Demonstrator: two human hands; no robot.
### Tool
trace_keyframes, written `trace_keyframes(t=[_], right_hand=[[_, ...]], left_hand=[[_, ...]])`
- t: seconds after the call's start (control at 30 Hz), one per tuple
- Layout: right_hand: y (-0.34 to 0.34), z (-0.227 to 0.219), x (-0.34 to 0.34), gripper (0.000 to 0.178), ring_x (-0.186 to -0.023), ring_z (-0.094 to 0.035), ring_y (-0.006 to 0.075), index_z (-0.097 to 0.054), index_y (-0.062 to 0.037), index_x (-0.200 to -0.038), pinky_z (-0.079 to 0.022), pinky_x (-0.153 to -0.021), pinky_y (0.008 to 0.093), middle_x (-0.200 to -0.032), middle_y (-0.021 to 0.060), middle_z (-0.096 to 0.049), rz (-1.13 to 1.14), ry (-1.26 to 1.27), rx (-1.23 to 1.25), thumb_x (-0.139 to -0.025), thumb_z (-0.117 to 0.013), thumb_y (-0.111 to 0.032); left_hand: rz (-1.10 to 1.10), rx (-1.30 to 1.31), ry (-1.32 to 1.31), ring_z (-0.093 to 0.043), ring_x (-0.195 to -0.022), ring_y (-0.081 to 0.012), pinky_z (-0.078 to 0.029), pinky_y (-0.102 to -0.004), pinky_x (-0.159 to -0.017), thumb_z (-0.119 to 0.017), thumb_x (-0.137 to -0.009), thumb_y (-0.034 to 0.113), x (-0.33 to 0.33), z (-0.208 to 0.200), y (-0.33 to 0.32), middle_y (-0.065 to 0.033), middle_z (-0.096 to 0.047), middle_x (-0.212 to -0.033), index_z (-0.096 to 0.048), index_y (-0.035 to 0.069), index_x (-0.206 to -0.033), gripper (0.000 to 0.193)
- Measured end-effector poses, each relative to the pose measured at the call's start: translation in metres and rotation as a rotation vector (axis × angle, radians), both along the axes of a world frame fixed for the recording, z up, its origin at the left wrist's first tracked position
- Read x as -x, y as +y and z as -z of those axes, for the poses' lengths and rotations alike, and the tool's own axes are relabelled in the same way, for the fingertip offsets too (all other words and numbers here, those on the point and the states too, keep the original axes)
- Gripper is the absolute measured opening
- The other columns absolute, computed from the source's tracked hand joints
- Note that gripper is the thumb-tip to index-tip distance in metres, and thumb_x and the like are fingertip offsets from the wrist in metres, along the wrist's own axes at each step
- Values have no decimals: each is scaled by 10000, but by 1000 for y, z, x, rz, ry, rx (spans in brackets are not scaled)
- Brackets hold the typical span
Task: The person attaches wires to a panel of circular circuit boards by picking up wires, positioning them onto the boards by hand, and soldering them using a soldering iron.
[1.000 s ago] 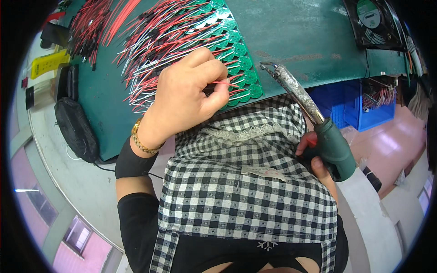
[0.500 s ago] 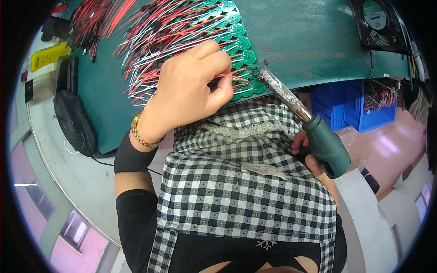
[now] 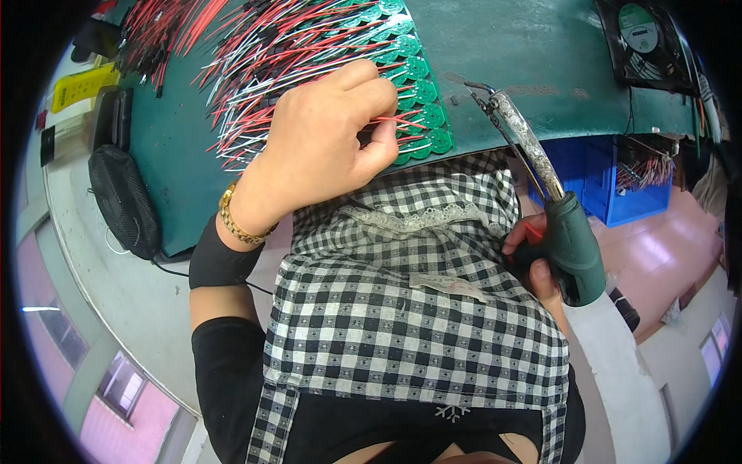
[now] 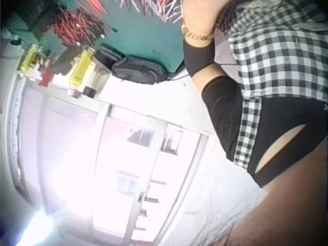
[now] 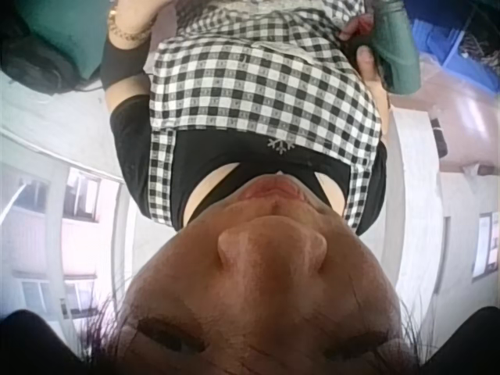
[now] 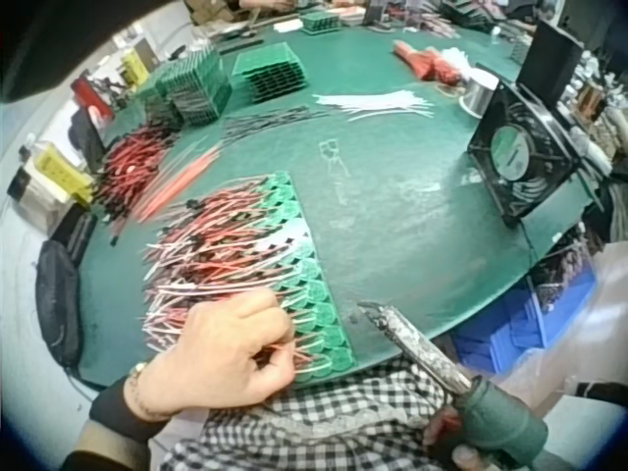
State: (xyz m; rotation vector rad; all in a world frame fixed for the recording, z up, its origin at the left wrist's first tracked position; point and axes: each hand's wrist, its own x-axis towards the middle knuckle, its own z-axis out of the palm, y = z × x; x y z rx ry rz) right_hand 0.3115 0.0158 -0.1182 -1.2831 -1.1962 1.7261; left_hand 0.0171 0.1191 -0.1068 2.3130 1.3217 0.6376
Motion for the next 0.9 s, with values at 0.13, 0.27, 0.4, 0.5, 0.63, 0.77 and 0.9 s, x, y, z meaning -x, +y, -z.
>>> trace_keyframes(t=[0.13,0.27,0.4,0.5,0.63,0.77,0.9], right_hand=[[-2,-1,-1,580,-796,-556,162,-519,-8,-1127,-469,-716,302,-904,86,-572,24,3,-5,-816,-637,-483],[-2,1,-1,576,-803,-556,159,-516,-8,-1138,-468,-728,300,-904,84,-571,48,38,-9,-815,-646,-467],[-1,-3,-2,586,-808,-555,155,-509,-7,-1153,-467,-741,298,-904,77,-570,51,54,4,-815,-648,-465],[2,-5,-2,598,-809,-556,157,-505,-7,-1161,-467,-746,300,-905,74,-570,48,42,15,-813,-648,-472],[2,0,-8,606,-809,-558,158,-504,-4,-1160,-468,-746,302,-907,72,-570,29,55,5,-813,-644,-480],[4,1,-9,595,-803,-559,158,-504,8,-1151,-471,-738,304,-902,77,-571,13,58,-17,-816,-637,-465],[6,11,-15,684,-721,-573,204,-452,6,-1260,-451,-649,302,-821,155,-589,-42,48,-118,-774,-674,-420]], left_hand=[[3,9,2,-549,-575,-239,-438,-343,-476,-613,-685,67,-1,0,1,-51,-500,-696,-552,74,-733,78],[-20,44,31,-539,-579,-219,-437,-304,-518,-615,-677,26,-1,-4,-1,-61,-492,-697,-549,52,-726,86],[37,83,109,-548,-594,-246,-453,-318,-530,-629,-737,41,1,-22,8,-64,-499,-709,-554,59,-755,79],[-6,33,193,-581,-622,-265,-477,-353,-562,-607,-818,107,33,-39,15,-78,-576,-802,-580,70,-833,49],[-606,-94,169,-572,-635,-198,-457,-279,-584,-572,-905,119,51,-64,9,-90,-628,-860,-624,56,-942,89],[-353,-249,-109,-560,-670,-185,-454,-258,-607,-662,-825,34,6,-49,-9,-73,-609,-818,-627,17,-885,71],[-73,-73,-144,-567,-633,-199,-466,-297,-546,-699,-749,33,-18,-17,-11,-46,-546,-786,-642,68,-872,140]])
